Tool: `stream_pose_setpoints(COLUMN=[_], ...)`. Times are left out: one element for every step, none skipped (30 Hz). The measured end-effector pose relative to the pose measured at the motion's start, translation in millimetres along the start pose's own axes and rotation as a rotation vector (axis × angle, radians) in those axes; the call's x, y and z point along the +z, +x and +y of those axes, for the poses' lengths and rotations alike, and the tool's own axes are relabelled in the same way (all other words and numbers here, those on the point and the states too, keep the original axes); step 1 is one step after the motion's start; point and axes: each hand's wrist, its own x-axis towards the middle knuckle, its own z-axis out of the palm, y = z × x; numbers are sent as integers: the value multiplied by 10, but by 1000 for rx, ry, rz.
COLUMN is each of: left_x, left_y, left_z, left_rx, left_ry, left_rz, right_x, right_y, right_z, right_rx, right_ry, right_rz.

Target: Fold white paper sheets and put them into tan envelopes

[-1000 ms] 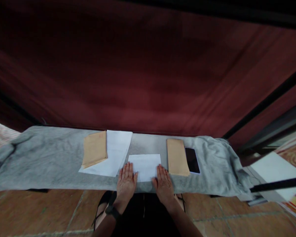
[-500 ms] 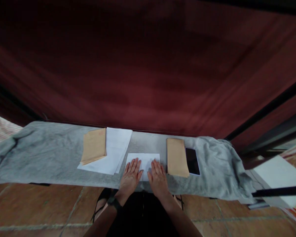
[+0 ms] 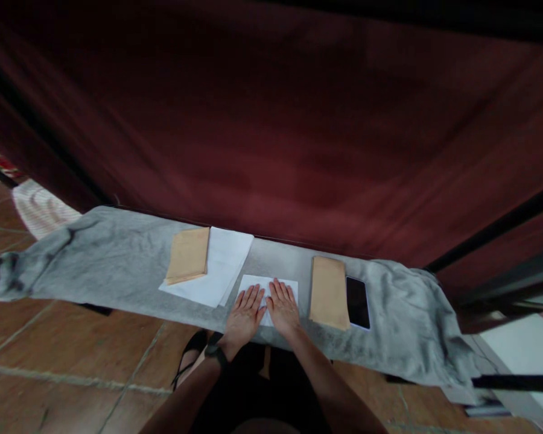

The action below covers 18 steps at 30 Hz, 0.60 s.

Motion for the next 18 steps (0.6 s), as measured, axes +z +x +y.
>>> stream_pose_setpoints(left_x=[0,2,6,10,16,21,27,34,41,50,60,71,84,97,110,122,131,138], left_y=[-4,-9,-15,-20,-24,-24,-17,-1,25,61,107,160,215,268,316,355,383,398], left_z=[-7,-15,-25,-34,-40,-41,-36,-26,-9,12,34,56,74,86,91,86,73,53], left_rx=[1,5,8,11,12,8,1,-6,-8,-4,3,12,20,21,16,10,6,7], left_ry=[-13,-26,-37,-46,-52,-55,-57,-58,-59,-60,-60,-60,-61,-63,-66,-68,-66,-55], left_rz=[6,12,18,21,23,25,25,23,16,4,-8,-22,-34,-40,-38,-29,-15,3], right_x=[2,7,16,26,37,48,57,63,66,65,62,57,50,42,36,31,30,31], right_y=[0,2,5,8,11,12,13,14,17,21,29,40,54,69,86,102,115,125], right_z=[0,0,0,1,2,2,2,2,2,3,6,12,20,31,42,54,65,74], right_rx=[-2,-2,-3,-4,-5,-6,-9,-11,-12,-12,-12,-12,-12,-14,-16,-17,-18,-15], right_ry=[-5,-9,-12,-14,-16,-19,-22,-25,-26,-26,-24,-21,-19,-20,-26,-36,-49,-64], right_rz=[2,7,12,17,21,22,21,17,13,9,6,6,7,9,12,16,21,27])
